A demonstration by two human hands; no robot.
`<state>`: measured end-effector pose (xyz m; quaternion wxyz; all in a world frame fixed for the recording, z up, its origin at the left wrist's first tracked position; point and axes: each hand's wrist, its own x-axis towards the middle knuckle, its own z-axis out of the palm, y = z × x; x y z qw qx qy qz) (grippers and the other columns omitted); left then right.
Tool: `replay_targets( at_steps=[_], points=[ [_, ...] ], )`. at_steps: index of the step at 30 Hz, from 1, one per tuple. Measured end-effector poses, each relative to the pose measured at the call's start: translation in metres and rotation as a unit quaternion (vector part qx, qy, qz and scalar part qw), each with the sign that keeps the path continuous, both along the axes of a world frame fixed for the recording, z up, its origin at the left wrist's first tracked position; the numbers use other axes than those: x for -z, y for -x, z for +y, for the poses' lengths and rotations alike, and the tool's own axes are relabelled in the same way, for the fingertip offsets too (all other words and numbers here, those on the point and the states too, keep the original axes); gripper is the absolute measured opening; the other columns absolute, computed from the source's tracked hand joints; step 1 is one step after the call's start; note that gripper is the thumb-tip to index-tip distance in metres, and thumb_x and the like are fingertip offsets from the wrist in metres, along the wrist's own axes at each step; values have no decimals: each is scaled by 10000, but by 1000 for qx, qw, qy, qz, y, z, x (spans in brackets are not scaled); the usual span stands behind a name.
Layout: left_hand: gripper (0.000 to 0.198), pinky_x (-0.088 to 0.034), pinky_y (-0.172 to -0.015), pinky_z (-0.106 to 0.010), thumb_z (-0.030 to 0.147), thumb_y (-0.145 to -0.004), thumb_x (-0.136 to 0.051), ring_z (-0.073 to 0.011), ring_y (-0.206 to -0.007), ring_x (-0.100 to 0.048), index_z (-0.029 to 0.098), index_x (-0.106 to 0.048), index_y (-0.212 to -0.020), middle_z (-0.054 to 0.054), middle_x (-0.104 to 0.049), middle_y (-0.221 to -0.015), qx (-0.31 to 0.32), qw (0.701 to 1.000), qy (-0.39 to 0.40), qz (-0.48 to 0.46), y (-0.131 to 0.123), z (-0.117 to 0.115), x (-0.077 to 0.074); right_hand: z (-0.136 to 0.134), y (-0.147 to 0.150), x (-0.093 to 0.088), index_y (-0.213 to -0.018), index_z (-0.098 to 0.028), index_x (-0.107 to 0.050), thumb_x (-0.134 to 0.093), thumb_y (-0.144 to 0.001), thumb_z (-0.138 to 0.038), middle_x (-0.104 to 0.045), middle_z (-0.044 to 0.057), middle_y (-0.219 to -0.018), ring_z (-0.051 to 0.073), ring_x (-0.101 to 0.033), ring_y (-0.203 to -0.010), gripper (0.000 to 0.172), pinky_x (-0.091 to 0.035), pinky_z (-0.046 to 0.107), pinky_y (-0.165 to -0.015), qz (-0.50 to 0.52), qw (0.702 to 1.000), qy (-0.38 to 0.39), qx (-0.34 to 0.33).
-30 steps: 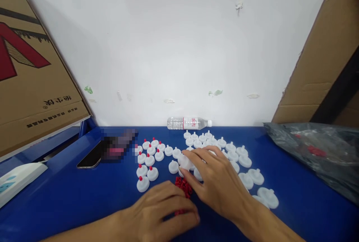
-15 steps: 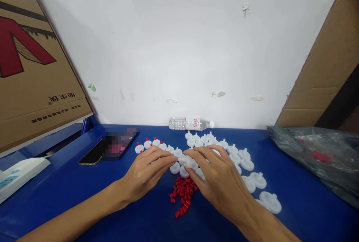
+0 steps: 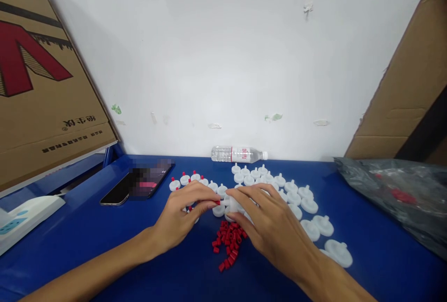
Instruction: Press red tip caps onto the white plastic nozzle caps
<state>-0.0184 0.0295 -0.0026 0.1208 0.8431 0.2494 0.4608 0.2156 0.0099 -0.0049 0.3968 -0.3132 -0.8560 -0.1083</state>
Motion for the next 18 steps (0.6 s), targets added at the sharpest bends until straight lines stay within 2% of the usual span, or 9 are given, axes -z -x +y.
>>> replay_targets(
  at_steps=[6,10,14,18],
  points=[
    [163,-548,-731,-228,328,-973,-713,-148,-763,-683,208,-820,-946,-39,-773,-841,-6,991,127,-45,-3,-4,-13,1,0,3,-1317,-119,-559,-527,-1060,-210,-715,99,-1153,216,-672,-1006,274,-475,422,-999,7,999,-1,-37],
    [200,-517,-677,-192,395,-953,-732,-119,-706,-658,222,-831,-937,-23,-761,-805,11,981,184,-58,-3,-7,-18,-3,1,5,-1326,-112,-553,-508,-1059,-199,-695,118,-1125,239,-656,-991,284,-534,414,-906,20,998,11,-51],
    [227,-496,-658,-186,437,-937,-742,-111,-690,-643,232,-838,-922,-20,-752,-785,27,973,220,-59,-3,-9,-17,-7,-1,4,-1318,-125,-556,-511,-1051,-184,-674,118,-1106,246,-647,-983,277,-570,411,-863,21,996,42,-79],
    [272,-488,-665,-195,479,-926,-740,-117,-697,-630,226,-839,-914,-24,-740,-766,37,971,227,-63,-3,-10,-15,-9,-2,1,-1275,-109,-565,-506,-1045,-172,-666,126,-1083,257,-647,-1008,246,-586,427,-918,23,995,19,-97]
  ],
)
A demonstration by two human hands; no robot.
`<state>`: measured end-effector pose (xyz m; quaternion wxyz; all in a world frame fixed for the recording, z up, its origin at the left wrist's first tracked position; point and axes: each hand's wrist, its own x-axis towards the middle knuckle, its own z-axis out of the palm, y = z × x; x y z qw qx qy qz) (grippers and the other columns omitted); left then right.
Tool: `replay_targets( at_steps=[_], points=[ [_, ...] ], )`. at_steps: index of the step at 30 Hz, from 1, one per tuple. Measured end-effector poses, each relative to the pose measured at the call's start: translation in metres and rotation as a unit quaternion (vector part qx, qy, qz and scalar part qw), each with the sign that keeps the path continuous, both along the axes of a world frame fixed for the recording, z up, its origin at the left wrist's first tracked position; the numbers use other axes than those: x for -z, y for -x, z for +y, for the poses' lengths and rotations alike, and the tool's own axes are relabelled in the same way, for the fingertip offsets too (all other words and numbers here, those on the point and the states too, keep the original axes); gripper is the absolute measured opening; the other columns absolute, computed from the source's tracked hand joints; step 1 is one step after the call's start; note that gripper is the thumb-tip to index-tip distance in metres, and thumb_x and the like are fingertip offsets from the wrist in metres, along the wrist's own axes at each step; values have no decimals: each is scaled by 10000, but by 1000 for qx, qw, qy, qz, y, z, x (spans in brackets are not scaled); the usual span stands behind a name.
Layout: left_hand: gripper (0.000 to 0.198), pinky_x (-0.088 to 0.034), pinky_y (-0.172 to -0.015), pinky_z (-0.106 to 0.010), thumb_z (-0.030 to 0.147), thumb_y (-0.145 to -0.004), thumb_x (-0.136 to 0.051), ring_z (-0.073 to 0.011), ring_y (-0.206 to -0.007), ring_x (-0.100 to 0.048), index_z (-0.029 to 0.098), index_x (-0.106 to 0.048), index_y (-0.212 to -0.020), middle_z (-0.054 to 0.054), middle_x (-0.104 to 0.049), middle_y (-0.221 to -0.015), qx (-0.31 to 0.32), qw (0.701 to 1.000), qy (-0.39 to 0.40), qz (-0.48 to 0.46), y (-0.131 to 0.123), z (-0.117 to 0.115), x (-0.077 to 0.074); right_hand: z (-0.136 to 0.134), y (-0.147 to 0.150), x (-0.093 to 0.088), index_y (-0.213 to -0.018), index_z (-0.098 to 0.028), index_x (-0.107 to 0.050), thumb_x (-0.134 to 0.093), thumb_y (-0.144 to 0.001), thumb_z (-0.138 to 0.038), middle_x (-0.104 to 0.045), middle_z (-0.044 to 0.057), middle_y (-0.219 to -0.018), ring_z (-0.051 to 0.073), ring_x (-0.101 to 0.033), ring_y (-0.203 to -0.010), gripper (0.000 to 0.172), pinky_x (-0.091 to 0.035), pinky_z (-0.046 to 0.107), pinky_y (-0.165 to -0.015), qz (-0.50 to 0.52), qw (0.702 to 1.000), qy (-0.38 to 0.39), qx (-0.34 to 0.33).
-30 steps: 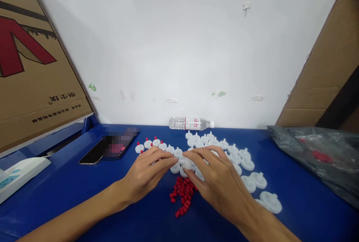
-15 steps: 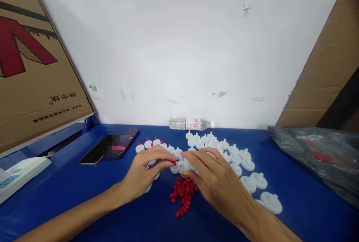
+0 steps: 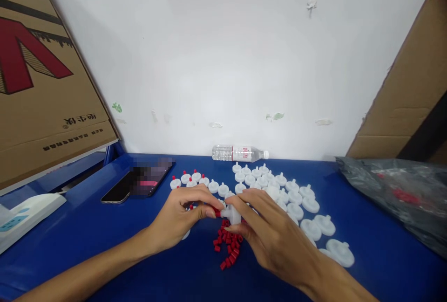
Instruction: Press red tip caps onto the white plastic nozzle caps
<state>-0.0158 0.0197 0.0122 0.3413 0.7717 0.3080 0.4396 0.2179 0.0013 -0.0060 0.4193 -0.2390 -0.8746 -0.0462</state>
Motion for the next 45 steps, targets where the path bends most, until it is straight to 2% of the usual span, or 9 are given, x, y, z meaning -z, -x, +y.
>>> replay_targets(
  at_steps=[4,10,18,25,30,33,40,43,45],
  points=[
    [306,-487,-654,-200,506,-918,-737,-122,-693,-622,218,-838,-898,-32,-734,-756,2,1000,5,-10,0,0,2,-2,3,-1,-1255,-98,-565,-489,-1046,-161,-671,119,-1064,254,-661,-1069,232,-523,462,-1097,4,1000,-13,-2],
    [298,-503,-658,-192,497,-923,-736,-123,-701,-628,220,-839,-883,-39,-738,-754,6,1000,-2,-15,-1,-1,2,-2,4,3,-1285,-62,-540,-492,-1024,-110,-676,110,-1067,229,-666,-1061,270,-442,463,-1199,-8,1000,-22,-11],
    [255,-517,-640,-183,462,-901,-776,-119,-668,-635,221,-852,-862,-42,-723,-701,4,999,27,-20,-2,-3,2,-3,5,6,-1240,-64,-551,-476,-1015,-83,-674,99,-1064,210,-654,-990,238,-413,483,-1226,-9,1000,-9,-29],
    [135,-556,-612,-160,263,-928,-750,-105,-614,-685,206,-853,-862,-42,-759,-733,17,998,64,-20,-1,-7,2,-3,5,7,-1289,-48,-533,-477,-1008,-75,-680,114,-1101,215,-661,-1053,288,-402,489,-1235,-12,999,-21,-36],
    [148,-571,-588,-179,270,-929,-745,-114,-574,-697,183,-846,-866,-39,-746,-716,28,996,80,-35,-3,-8,1,-4,5,7,-1255,-56,-546,-443,-982,-21,-685,108,-1074,211,-674,-1025,294,-439,495,-1211,-16,999,-26,-36],
    [145,-569,-583,-195,287,-924,-752,-125,-583,-694,187,-844,-875,-45,-759,-725,13,999,37,-18,-2,-5,-3,-3,6,4,-1276,-80,-544,-460,-1026,-97,-692,102,-1079,212,-685,-1039,264,-447,504,-1202,-5,1000,-9,-26],
    [94,-568,-640,-222,240,-940,-741,-156,-710,-731,232,-827,-977,-29,-803,-856,-61,994,-71,49,5,2,-6,6,11,5,-1311,-110,-586,-539,-1038,-226,-716,124,-1129,267,-700,-1057,300,-536,538,-1079,26,996,-23,86],
    [91,-577,-725,-235,212,-939,-746,-160,-790,-747,239,-818,-988,-15,-812,-899,-59,987,-130,69,4,2,-4,7,10,7,-1280,-122,-613,-570,-1035,-255,-734,106,-1091,246,-705,-997,282,-524,504,-1061,28,995,-22,90],
    [86,-554,-663,-217,208,-943,-744,-147,-770,-738,238,-809,-992,-8,-811,-907,-62,982,-157,83,4,1,-3,6,10,6,-1284,-141,-613,-573,-1042,-286,-745,89,-1071,228,-707,-961,285,-494,495,-1072,27,996,-18,87]
  ],
)
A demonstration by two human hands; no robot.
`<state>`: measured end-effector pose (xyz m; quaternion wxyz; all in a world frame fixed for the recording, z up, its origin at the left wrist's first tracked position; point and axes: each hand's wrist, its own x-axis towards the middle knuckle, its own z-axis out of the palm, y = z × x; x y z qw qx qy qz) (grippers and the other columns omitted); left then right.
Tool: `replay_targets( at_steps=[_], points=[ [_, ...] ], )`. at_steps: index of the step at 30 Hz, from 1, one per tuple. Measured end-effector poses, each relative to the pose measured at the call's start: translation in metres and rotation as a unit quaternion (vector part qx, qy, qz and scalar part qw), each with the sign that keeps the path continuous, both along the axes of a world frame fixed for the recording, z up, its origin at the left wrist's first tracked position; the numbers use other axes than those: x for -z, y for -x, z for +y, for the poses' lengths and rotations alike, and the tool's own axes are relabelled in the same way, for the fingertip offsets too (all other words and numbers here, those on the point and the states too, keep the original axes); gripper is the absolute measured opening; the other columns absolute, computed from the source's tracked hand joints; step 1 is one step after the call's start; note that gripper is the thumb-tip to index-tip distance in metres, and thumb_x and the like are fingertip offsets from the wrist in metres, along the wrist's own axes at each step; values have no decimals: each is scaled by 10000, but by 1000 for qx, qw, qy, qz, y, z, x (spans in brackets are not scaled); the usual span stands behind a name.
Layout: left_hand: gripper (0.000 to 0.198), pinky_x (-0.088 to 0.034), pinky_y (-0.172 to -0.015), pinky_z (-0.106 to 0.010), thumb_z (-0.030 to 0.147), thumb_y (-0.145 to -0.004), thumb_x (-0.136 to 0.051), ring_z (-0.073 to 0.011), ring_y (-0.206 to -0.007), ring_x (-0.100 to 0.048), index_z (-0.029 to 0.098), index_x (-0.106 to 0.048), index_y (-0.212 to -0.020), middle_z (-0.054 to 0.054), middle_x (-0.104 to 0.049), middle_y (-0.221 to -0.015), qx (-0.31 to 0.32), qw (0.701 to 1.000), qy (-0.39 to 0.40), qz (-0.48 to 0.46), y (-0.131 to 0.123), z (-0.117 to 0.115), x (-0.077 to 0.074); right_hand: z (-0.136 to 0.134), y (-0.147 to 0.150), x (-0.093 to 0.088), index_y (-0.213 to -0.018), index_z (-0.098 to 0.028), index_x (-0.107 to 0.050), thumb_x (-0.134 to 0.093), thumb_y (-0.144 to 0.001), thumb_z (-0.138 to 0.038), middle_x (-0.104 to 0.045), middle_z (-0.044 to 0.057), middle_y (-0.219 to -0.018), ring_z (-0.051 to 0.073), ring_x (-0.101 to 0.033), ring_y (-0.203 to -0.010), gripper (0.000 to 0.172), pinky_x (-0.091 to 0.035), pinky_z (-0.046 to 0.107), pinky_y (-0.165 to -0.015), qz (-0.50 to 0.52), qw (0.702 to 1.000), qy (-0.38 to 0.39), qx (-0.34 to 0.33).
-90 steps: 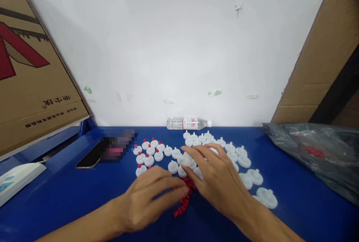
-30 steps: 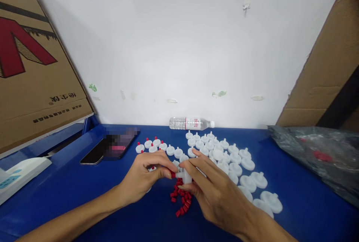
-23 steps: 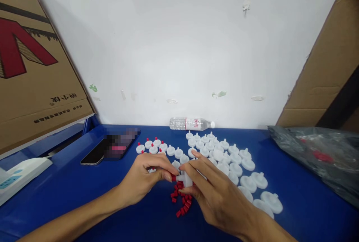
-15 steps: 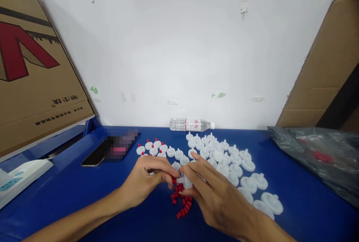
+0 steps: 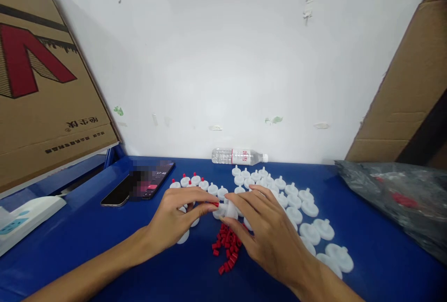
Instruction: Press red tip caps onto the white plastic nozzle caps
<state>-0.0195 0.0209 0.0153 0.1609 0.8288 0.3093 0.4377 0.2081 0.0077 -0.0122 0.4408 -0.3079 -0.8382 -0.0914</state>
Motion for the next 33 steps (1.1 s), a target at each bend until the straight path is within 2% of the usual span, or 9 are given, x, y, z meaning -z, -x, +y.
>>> replay_targets(
  at_steps=[3,5,8,11,15,18,23,28,33],
  points=[
    [73,-503,-543,-206,213,-959,-726,-134,-719,-720,226,-790,-992,-12,-807,-904,-33,998,-39,26,2,4,-1,-2,-2,-5,-1464,-160,-490,-564,-1054,-359,-754,67,-1037,212,-707,-936,462,-430,511,-1116,-3,1000,24,5],
    [91,-531,-595,-238,214,-986,-689,-149,-745,-716,214,-774,-1018,-31,-805,-921,-49,993,-92,51,8,11,-2,-4,-4,-9,-1545,-164,-386,-531,-1067,-357,-752,68,-1060,209,-705,-957,535,-400,523,-1130,3,999,43,14],
    [129,-553,-765,-337,209,-1003,-650,-192,-830,-695,212,-759,-1073,-61,-805,-969,-39,982,-157,96,18,24,-2,-4,-7,-14,-1499,-176,-429,-485,-1071,-267,-743,78,-1115,203,-701,-1002,441,-390,518,-1124,23,998,44,29],
    [184,-538,-782,-351,179,-1032,-577,-222,-922,-644,199,-727,-1137,-84,-789,-1029,-39,966,-183,179,26,34,-2,-3,-9,-15,-1422,-181,-493,-486,-1054,-213,-738,77,-1107,201,-700,-977,369,-400,512,-1108,30,998,29,42],
    [232,-526,-764,-322,141,-1052,-497,-223,-960,-583,180,-687,-1180,-92,-749,-1043,-32,950,-172,259,30,37,-2,-2,-8,-13,-1383,-174,-518,-491,-1043,-190,-733,77,-1106,207,-695,-967,341,-403,505,-1098,23,999,21,40],
    [249,-511,-770,-320,134,-1056,-457,-223,-954,-550,179,-684,-1149,-92,-716,-1008,-26,941,-146,304,31,37,-4,-3,-7,-13,-1359,-177,-532,-482,-1046,-187,-733,81,-1115,207,-692,-976,318,-402,496,-1092,19,999,24,35],
    [254,-436,-689,-298,171,-1080,-432,-212,-878,-510,176,-686,-1096,-85,-682,-954,-8,920,-129,371,29,36,-7,-3,-7,-13,-1337,-169,-545,-491,-1042,-169,-730,75,-1149,196,-687,-1014,300,-377,462,-1095,19,999,24,25],
    [250,-422,-698,-301,244,-1093,-463,-194,-810,-495,178,-700,-1053,-59,-667,-893,-5,917,-112,383,27,35,-9,-4,-6,-12,-1296,-171,-570,-486,-1047,-165,-729,70,-1165,198,-682,-1060,263,-365,445,-1095,14,999,27,20],
    [273,-482,-743,-309,264,-1103,-432,-214,-916,-537,177,-689,-1135,-85,-684,-1003,-44,934,-121,334,29,39,-4,-5,-6,-14,-1268,-169,-589,-482,-1044,-154,-734,71,-1127,201,-688,-1038,249,-384,457,-1082,13,1000,21,15]
  ],
)
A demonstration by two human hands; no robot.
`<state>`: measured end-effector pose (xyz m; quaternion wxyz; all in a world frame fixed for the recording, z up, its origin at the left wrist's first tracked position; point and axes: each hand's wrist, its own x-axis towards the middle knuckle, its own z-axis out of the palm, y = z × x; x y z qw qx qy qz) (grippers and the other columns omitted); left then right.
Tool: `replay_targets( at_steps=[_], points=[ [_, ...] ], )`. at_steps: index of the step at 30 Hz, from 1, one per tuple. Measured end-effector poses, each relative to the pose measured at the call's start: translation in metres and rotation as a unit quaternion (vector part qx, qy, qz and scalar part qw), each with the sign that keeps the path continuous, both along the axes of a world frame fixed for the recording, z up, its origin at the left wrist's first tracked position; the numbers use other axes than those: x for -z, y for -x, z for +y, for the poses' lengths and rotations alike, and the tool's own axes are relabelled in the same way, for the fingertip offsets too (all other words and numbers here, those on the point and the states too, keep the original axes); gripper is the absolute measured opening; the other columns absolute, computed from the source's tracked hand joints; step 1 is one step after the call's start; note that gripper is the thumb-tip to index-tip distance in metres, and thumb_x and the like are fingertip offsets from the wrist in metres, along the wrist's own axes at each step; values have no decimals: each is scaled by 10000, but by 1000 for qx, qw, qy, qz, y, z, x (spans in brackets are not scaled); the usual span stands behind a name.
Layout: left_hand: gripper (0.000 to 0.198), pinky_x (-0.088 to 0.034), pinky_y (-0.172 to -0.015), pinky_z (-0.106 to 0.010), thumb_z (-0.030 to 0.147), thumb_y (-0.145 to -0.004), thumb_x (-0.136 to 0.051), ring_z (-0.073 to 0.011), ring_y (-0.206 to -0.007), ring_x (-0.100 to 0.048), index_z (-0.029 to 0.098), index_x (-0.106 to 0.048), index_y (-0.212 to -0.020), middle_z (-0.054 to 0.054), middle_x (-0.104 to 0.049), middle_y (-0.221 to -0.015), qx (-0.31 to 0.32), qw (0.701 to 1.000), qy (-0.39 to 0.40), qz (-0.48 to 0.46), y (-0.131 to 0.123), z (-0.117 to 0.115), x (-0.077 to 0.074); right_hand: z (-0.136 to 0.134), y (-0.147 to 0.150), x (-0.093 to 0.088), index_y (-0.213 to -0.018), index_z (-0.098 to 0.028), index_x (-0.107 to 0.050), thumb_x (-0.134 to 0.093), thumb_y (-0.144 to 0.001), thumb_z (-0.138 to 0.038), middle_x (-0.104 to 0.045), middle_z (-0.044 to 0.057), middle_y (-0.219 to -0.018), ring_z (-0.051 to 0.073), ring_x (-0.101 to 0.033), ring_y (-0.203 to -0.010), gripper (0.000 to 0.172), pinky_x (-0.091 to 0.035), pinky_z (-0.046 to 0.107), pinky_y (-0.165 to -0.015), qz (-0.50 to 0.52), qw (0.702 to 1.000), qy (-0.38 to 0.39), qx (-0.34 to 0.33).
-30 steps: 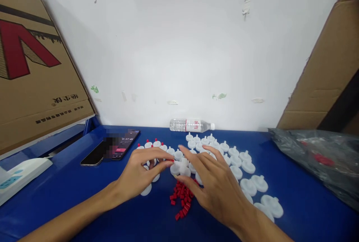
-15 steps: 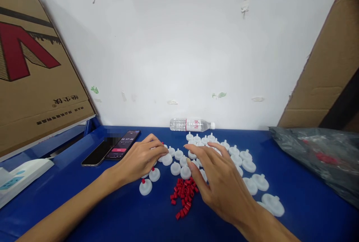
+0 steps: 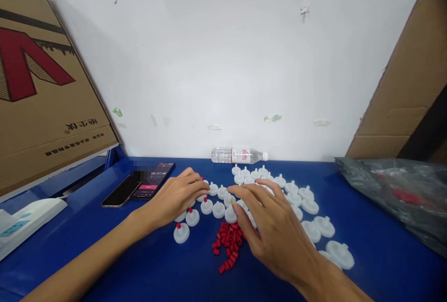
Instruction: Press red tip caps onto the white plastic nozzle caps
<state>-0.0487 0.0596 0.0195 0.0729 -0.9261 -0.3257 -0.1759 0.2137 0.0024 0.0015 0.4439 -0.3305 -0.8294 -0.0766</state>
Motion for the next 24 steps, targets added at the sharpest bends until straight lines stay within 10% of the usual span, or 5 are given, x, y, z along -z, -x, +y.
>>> replay_targets(
  at_steps=[12,24],
  points=[
    [229,-447,-1149,-547,331,-1086,-485,-293,-1508,-369,218,-671,-1156,-98,-647,-1406,-28,990,117,-68,-2,5,9,-2,0,-4,-1224,-186,-611,-467,-1037,-134,-739,69,-1098,207,-688,-1012,242,-410,476,-1061,4,1000,9,-11],
    [201,-460,-1119,-502,303,-1068,-534,-281,-1366,-518,218,-708,-1122,-79,-714,-1259,5,993,96,-67,0,12,14,-1,-1,-4,-1205,-187,-628,-488,-1007,-75,-737,40,-1039,184,-683,-966,267,-405,443,-1050,7,1000,-12,-14]
  ],
)
